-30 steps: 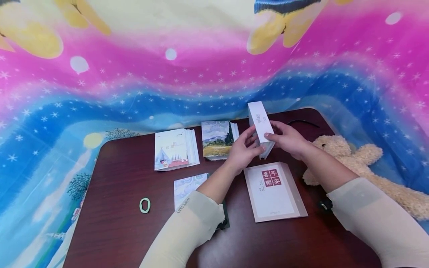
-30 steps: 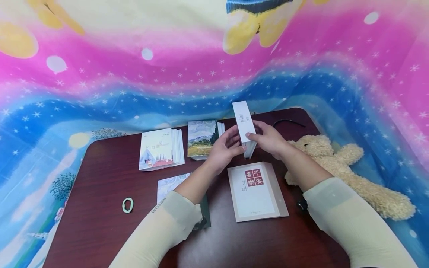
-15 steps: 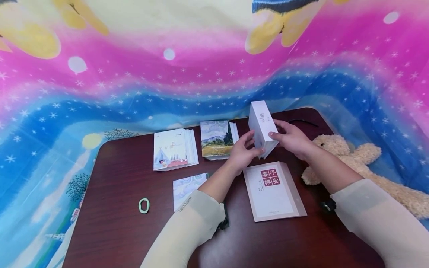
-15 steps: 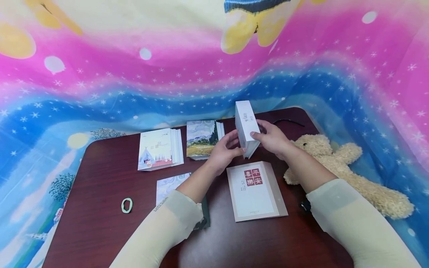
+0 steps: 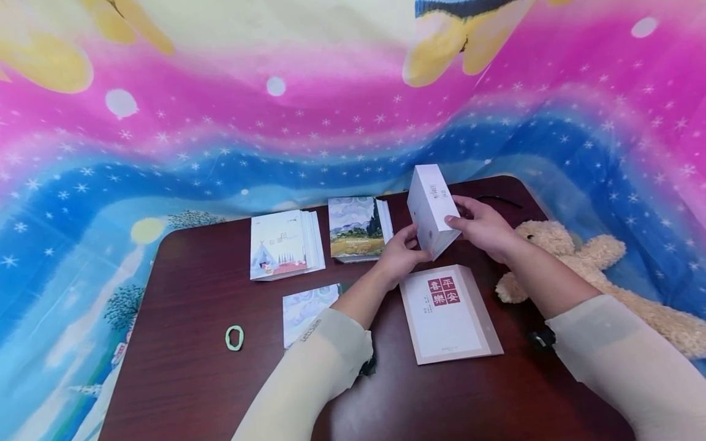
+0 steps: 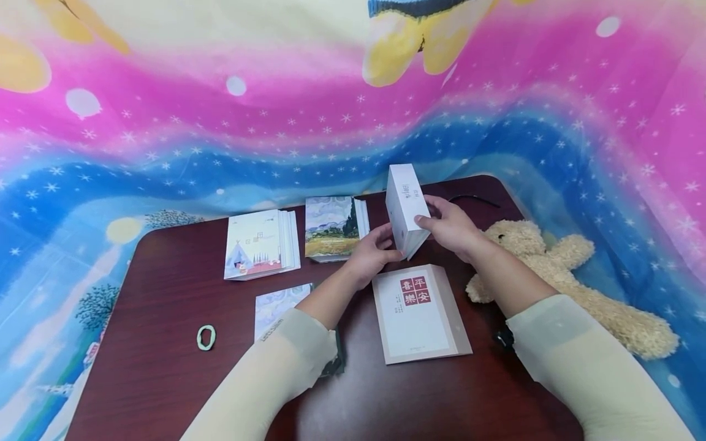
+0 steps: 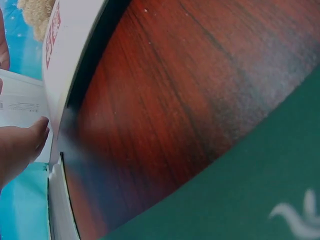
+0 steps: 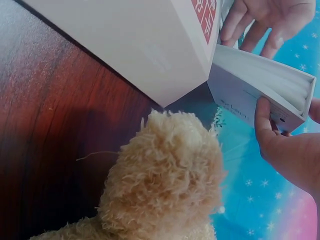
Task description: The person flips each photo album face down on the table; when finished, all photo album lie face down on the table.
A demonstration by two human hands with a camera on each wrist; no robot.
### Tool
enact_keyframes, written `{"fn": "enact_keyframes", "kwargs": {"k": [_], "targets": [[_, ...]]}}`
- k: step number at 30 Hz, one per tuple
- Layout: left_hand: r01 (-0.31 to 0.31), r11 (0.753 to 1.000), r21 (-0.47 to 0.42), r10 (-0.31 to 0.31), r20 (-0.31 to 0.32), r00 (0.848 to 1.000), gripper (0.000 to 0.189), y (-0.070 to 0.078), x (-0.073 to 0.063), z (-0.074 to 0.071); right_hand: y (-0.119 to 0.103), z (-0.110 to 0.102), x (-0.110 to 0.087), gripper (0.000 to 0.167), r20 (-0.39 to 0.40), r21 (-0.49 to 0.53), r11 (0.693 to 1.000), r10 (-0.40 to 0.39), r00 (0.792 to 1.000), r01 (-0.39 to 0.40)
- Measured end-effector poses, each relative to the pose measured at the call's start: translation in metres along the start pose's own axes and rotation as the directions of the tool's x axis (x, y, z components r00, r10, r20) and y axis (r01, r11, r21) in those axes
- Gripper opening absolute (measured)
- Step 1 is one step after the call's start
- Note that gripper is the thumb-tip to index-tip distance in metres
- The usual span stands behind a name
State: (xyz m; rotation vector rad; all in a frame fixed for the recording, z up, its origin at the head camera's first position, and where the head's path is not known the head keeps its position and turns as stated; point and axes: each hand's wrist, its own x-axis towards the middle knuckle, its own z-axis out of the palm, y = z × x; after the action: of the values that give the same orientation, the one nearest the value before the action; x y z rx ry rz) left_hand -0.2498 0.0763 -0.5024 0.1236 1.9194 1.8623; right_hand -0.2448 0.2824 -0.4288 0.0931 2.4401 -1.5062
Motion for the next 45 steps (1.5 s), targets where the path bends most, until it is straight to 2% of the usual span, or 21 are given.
{"fn": "enact_keyframes", "kwargs": {"k": [10, 22, 29, 45], "targets": [[0.023, 0.998, 0.063, -0.025, 0.029, 0.999, 0.089, -0.01, 0.007, 0.002, 0.004, -0.006, -0.002, 0.071, -0.029, -0.041, 0.999, -0.009, 1.0, 0.008], [0.032, 0.999, 0.028, -0.034, 0.066, 0.997, 0.089, -0.008, 0.008, 0.006, 0.006, -0.014, -0.006, 0.072, -0.066, -0.121, 0.992, 0.021, 0.998, -0.029], [0.029, 0.999, 0.026, -0.031, 0.08, 0.996, 0.089, -0.007, 0.007, 0.007, 0.005, -0.015, -0.007, 0.067, -0.063, -0.157, 0.987, 0.008, 0.998, -0.018], [0.036, 0.999, 0.014, -0.037, 0.07, 0.997, 0.09, -0.006, 0.004, 0.006, 0.009, -0.019, -0.007, 0.064, -0.05, -0.16, 0.987, 0.022, 0.999, -0.03]]}}
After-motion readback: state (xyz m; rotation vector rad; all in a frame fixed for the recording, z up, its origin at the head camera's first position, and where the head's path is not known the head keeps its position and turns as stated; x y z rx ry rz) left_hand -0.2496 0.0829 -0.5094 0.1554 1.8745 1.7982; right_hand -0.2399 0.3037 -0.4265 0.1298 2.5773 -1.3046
